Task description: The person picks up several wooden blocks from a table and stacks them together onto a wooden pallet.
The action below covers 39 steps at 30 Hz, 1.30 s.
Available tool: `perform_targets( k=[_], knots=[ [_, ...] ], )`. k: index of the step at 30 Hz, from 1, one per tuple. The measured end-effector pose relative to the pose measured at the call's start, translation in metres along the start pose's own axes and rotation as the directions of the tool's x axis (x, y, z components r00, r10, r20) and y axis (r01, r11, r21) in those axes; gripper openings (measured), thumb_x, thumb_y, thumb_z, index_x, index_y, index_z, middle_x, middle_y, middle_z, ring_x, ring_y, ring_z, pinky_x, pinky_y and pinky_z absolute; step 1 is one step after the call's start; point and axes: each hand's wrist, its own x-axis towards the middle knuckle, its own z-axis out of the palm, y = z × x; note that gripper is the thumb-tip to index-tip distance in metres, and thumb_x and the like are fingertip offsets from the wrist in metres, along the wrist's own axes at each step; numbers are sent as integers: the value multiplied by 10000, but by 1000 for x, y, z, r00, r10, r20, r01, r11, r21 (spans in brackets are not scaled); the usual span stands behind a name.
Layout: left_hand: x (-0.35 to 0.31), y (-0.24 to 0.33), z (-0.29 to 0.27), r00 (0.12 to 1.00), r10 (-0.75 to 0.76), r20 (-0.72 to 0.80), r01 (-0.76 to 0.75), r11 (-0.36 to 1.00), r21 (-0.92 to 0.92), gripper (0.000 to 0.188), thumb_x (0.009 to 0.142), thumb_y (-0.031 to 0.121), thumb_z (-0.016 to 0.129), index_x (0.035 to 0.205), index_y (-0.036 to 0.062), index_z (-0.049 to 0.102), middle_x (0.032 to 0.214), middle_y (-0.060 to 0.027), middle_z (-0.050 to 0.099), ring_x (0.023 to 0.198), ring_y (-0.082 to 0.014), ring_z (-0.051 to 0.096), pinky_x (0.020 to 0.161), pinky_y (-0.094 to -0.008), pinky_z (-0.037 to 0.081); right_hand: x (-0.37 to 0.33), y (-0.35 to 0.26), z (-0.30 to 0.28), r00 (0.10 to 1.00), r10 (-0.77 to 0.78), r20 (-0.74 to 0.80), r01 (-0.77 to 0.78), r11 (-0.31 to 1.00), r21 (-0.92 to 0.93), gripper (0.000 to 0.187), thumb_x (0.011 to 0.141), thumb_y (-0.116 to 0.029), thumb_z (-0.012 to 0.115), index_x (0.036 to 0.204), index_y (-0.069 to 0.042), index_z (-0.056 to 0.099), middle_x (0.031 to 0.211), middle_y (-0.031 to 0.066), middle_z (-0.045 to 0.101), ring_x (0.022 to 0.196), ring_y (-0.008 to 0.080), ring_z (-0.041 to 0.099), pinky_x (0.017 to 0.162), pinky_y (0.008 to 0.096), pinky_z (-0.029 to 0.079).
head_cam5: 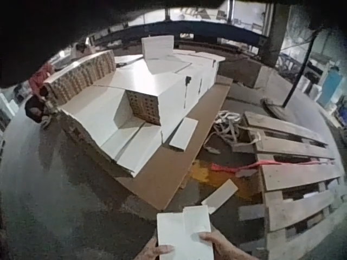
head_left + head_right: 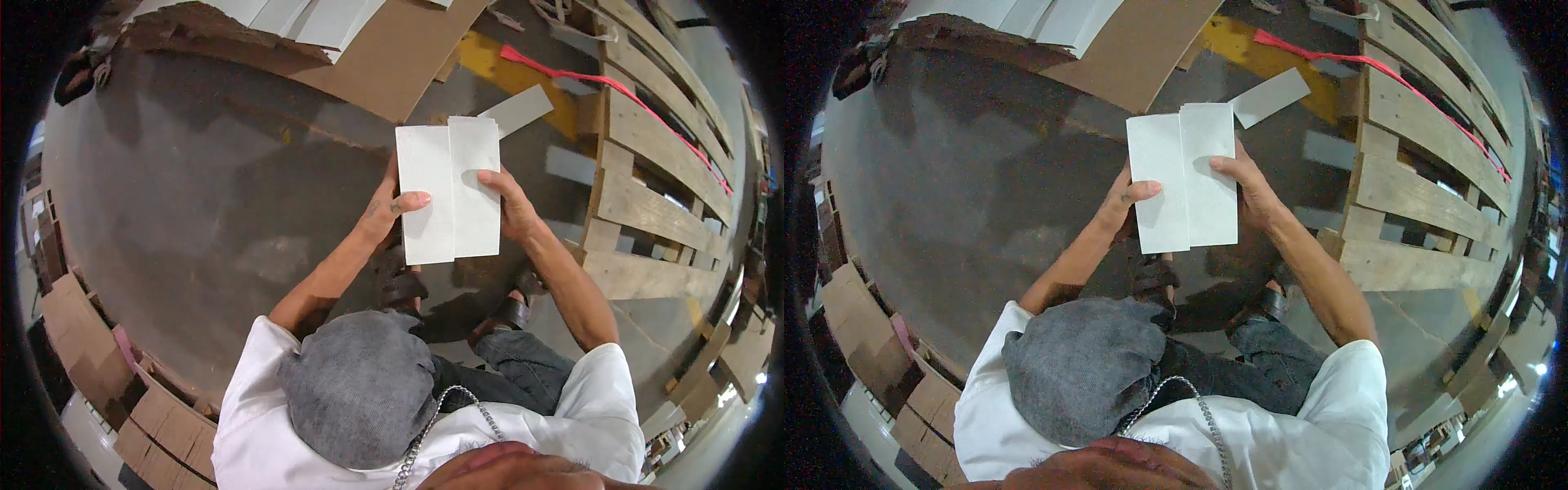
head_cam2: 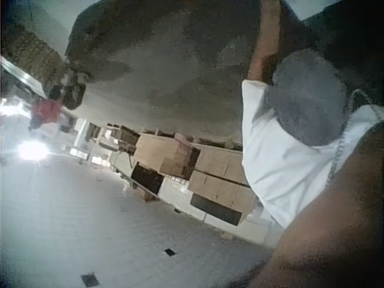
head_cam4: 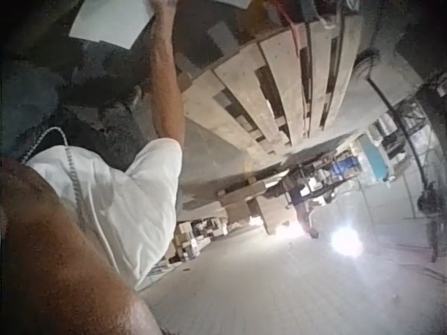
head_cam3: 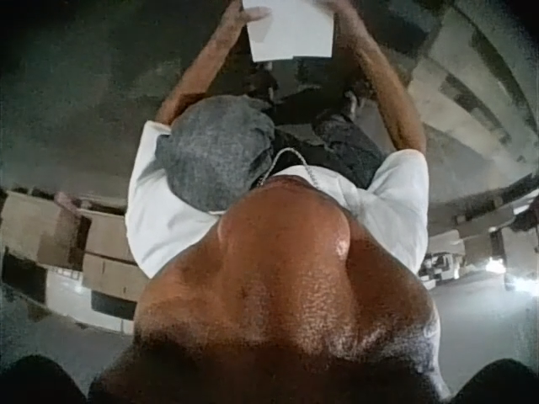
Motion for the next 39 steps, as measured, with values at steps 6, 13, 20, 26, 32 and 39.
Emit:
perform_targets(
  k=[6, 13, 20, 26, 32, 39],
  knots=[
    [11, 15, 7, 982, 5, 191, -7, 1000, 10, 1180, 601, 329, 768, 1517, 116, 56, 1482, -158, 254, 1373, -310, 246, 1119, -415, 215, -22, -29, -15, 998, 0, 57, 21, 927, -375, 1063, 677, -386, 739, 1489, -68, 133, 1453, 201, 289, 1327, 332, 322, 1098, 439, 270],
    [55, -7, 25, 888, 102, 449, -285, 887, 363, 1407, 578, 285, 860, 1472, 108, -211, 1543, -207, 100, 1429, -339, 120, 1150, -415, 151, -62, -59, -53, 963, -196, 185, 244, 344, -907, 1362, 577, -288, 843, 1479, -77, -155, 1511, 194, 223, 1388, 300, 255, 1155, 397, 189],
    [83, -33, 38, 644, 339, 686, -750, 460, 476, 1401, 593, 230, 871, 1442, 8, -221, 1472, -306, 170, 1366, -473, 196, 1103, -453, 262, -74, -24, -107, 789, -500, 357, 501, 188, -845, 1436, 561, -213, 876, 1458, -92, -239, 1518, 229, 190, 1309, 376, 384, 1101, 380, 317],
    [107, -41, 59, 634, 282, 720, -757, 418, 503, 1256, 644, 138, 808, 1437, -58, -147, 1474, -307, 155, 1363, -474, 193, 1124, -440, 254, -84, -18, -128, 765, -584, 271, 378, 68, -923, 1362, 609, -203, 860, 1456, -79, -199, 1526, 147, 204, 1298, 348, 414, 1104, 377, 327],
    [140, -63, 55, 614, 269, 742, -781, 339, 524, 1308, 609, 218, 837, 1431, -63, -141, 1460, -273, 195, 1365, -469, 175, 1120, -450, 254, -71, -13, -130, 790, -603, 115, 425, 403, -811, 1061, 736, -104, 771, 1503, -49, 39, 1570, 170, 74, 1424, 307, 191, 1145, 389, 209],
    [141, -65, 61, 648, 234, 725, -751, 349, 560, 1258, 637, 184, 805, 1419, -89, -141, 1442, -273, 221, 1343, -455, 213, 1103, -459, 269, -79, -10, -148, 832, -534, 152, 198, 29, -980, 1015, 715, -103, 769, 1494, -45, 121, 1566, 209, 16, 1422, 341, 195, 1140, 359, 227]
  ],
)
